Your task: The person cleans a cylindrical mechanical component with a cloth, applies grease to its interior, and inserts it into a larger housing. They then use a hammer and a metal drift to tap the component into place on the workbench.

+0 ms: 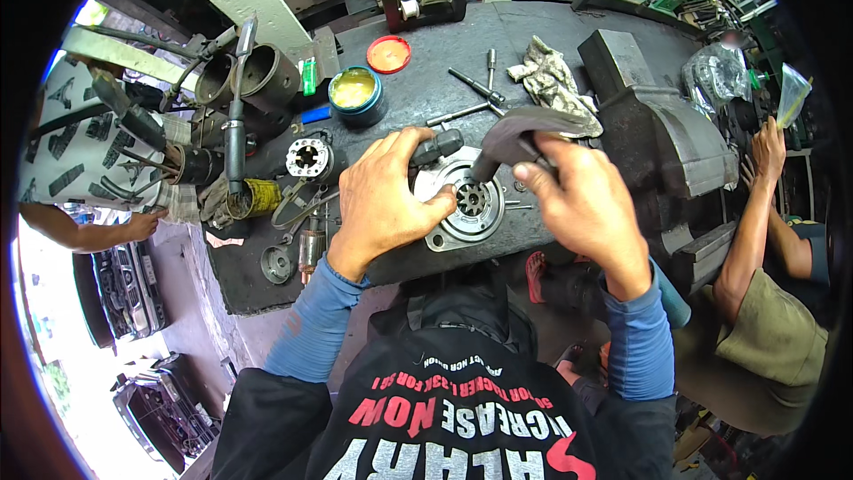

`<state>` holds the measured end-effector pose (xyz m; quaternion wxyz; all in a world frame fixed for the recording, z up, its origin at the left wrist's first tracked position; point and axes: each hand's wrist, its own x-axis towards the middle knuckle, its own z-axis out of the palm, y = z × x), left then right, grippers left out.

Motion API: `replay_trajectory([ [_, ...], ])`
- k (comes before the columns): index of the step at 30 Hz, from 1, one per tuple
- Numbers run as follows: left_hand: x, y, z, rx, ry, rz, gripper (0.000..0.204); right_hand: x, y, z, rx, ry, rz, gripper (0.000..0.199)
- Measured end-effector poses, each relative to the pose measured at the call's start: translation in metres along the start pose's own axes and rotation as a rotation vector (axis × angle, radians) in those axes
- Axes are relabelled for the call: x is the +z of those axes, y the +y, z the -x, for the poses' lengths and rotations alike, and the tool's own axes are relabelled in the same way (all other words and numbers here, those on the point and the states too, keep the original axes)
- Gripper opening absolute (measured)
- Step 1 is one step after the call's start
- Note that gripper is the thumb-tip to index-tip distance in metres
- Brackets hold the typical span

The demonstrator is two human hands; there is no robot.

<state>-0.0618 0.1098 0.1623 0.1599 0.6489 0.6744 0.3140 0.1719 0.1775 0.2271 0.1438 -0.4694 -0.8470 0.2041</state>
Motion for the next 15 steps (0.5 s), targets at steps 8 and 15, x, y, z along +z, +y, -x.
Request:
replay_trajectory([
  [8,0.008,-0.004,0.005,0.146,0.101,-0.017,0.048,-0.010,0.007,0.010,0.216,-0.110,-0.177,0.031],
  [15,0.013,-0.008,0.006,0.149,0.124,-0.020,0.043,0.001,0.010,0.052,0.116,0.000,-0.177,0.026],
])
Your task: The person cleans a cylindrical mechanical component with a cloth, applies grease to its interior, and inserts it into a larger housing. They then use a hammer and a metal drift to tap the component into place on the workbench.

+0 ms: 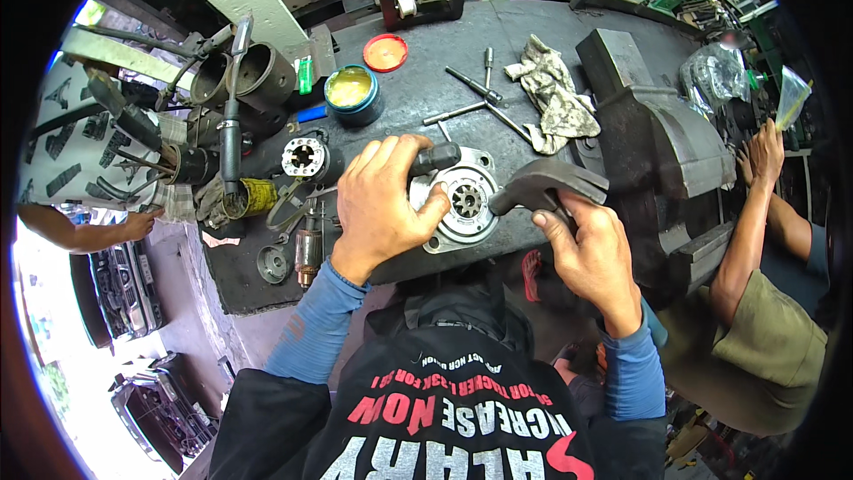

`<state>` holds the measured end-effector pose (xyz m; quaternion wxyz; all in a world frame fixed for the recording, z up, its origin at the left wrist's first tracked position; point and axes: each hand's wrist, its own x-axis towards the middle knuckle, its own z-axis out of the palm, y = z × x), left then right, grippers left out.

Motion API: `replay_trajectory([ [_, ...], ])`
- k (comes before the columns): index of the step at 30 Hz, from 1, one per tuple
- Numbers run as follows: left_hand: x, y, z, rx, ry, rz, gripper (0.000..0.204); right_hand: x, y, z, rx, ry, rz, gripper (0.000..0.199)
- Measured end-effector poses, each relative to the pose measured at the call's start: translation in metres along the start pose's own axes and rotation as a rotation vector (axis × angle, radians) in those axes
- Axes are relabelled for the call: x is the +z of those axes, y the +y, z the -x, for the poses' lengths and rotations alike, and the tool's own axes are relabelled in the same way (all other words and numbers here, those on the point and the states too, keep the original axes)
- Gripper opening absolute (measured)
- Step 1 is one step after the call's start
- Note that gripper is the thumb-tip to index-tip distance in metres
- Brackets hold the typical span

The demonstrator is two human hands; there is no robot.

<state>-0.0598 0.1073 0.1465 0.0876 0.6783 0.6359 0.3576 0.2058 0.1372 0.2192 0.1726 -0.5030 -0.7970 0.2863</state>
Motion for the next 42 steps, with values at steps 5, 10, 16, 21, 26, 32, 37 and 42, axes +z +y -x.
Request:
replay_trajectory([
  [5,-0.003,0.001,0.002,0.024,-0.013,-0.006,0.046,-0.009,-0.017,0.024,-0.173,0.152,0.020,0.030],
  [10,-0.005,-0.002,0.002,-0.009,-0.035,0.012,0.045,-0.001,-0.033,0.025,-0.150,0.000,0.252,0.026],
  [16,-0.003,0.000,0.002,-0.016,-0.018,0.011,0.043,-0.005,-0.038,0.018,-0.125,-0.003,0.252,0.027],
  [21,-0.005,0.001,0.003,-0.019,-0.027,0.005,0.043,-0.019,-0.039,0.009,-0.119,0.045,0.237,0.025],
  [26,-0.002,0.002,0.001,-0.002,-0.019,0.011,0.044,-0.002,-0.022,-0.002,-0.139,-0.003,0.249,0.024],
  [32,-0.001,0.007,-0.005,-0.013,-0.023,0.015,0.041,0.006,-0.011,-0.003,-0.310,0.109,0.296,0.050],
  [37,-0.003,0.005,-0.001,-0.010,-0.003,0.010,0.040,0.003,-0.017,-0.009,-0.295,0.087,0.308,0.058],
  [42,-0.001,0.006,-0.002,-0.018,-0.009,0.010,0.039,0.019,-0.008,-0.011,-0.267,0.064,0.295,0.070],
])
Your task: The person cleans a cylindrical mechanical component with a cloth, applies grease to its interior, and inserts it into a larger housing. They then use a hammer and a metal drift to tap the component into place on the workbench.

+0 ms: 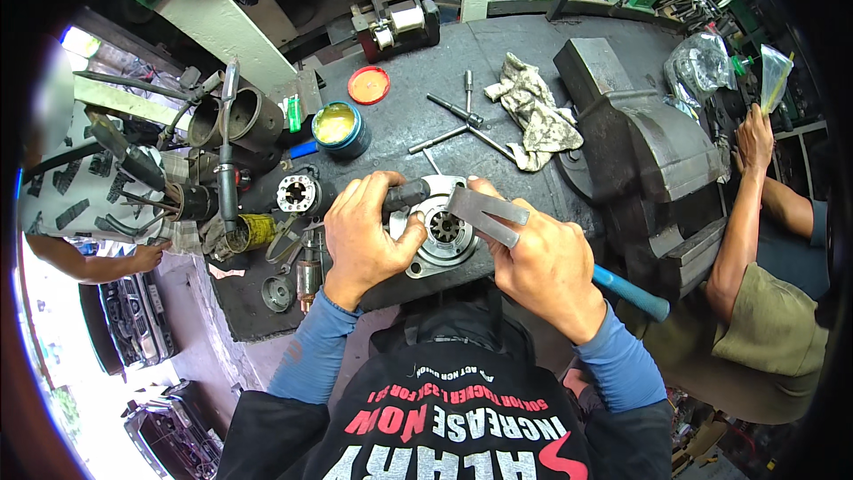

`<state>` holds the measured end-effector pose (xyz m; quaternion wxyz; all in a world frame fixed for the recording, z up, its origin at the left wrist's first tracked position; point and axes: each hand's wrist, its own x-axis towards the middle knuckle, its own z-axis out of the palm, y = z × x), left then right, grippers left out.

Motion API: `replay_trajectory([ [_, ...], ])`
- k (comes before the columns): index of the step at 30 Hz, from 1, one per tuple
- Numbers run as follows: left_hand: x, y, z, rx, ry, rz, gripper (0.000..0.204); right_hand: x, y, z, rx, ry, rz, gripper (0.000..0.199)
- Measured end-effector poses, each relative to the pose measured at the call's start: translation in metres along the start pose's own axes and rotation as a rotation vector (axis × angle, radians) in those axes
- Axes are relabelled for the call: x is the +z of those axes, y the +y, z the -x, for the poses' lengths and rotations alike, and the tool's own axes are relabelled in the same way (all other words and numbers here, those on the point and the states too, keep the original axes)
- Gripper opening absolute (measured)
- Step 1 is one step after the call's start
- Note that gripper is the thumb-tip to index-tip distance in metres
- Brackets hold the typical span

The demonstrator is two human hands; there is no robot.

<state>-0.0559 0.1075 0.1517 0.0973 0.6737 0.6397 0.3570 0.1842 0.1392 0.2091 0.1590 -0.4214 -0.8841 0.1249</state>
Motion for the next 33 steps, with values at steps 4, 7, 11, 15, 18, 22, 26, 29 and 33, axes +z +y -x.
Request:
replay_trajectory([
  [4,-0.004,0.003,0.002,-0.038,-0.001,-0.026,0.036,-0.008,-0.001,-0.009,-0.024,0.090,-0.040,0.069],
  [7,-0.001,0.000,0.001,-0.006,0.019,-0.005,0.036,0.004,0.001,-0.006,-0.042,0.081,-0.087,0.051],
  [11,-0.005,0.000,0.006,-0.051,0.004,0.002,0.039,-0.013,0.001,-0.006,-0.015,0.015,0.001,0.049],
  [15,-0.002,0.002,0.004,-0.047,0.006,0.007,0.040,0.014,0.009,0.007,-0.098,0.212,-0.137,0.066],
  [18,-0.002,-0.004,0.005,-0.041,0.022,-0.017,0.040,0.001,0.007,0.006,-0.003,0.111,-0.059,0.050],
  [22,-0.004,0.001,0.005,-0.052,0.009,-0.029,0.041,-0.028,-0.006,0.010,0.059,0.190,-0.190,0.027],
  [26,-0.003,-0.003,0.003,-0.011,0.036,-0.026,0.039,-0.025,-0.009,0.011,0.073,-0.032,-0.070,0.030],
  [29,-0.005,0.000,0.008,-0.023,0.028,-0.011,0.040,-0.040,-0.011,0.013,0.105,-0.001,-0.109,0.028],
  [33,0.000,-0.001,0.004,-0.018,0.023,-0.031,0.041,-0.029,-0.020,0.016,0.143,-0.062,-0.056,0.026],
])
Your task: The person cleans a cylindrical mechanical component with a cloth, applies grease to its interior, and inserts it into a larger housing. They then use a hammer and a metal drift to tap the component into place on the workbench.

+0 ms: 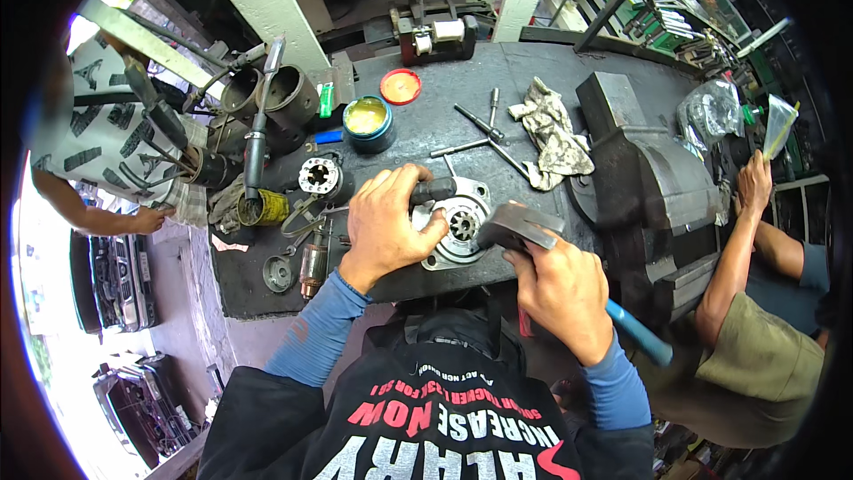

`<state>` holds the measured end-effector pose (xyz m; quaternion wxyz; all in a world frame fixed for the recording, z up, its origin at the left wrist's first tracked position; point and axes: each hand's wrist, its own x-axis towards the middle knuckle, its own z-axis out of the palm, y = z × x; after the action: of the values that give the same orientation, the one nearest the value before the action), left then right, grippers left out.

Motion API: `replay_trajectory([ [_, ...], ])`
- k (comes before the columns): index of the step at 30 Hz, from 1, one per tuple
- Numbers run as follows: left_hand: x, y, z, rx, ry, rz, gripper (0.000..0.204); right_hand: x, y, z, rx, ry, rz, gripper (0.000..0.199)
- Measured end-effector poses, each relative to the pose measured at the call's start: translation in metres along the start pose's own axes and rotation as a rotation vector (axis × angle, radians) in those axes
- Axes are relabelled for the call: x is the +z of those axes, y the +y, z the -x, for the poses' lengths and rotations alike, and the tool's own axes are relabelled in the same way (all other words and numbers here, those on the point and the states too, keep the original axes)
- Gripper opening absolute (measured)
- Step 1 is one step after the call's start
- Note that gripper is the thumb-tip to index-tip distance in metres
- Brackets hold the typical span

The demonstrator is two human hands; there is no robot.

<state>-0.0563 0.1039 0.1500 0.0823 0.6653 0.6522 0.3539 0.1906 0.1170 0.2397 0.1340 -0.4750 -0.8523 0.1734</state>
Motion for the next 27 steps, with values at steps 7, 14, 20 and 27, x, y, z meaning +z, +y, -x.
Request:
replay_trajectory([
  [7,-0.002,0.001,0.001,-0.012,0.009,0.010,0.043,-0.011,-0.004,-0.003,-0.058,-0.020,0.010,0.024],
  [14,-0.004,-0.001,0.003,-0.031,0.015,0.010,0.044,-0.018,-0.007,-0.002,0.000,0.074,-0.113,0.028],
  [20,-0.004,-0.002,0.003,-0.021,0.005,0.025,0.044,-0.010,-0.005,-0.007,0.004,-0.117,-0.002,0.027],
  [27,-0.003,-0.001,0.003,-0.027,-0.002,0.016,0.042,0.005,-0.002,0.003,0.009,-0.054,-0.028,0.029],
])
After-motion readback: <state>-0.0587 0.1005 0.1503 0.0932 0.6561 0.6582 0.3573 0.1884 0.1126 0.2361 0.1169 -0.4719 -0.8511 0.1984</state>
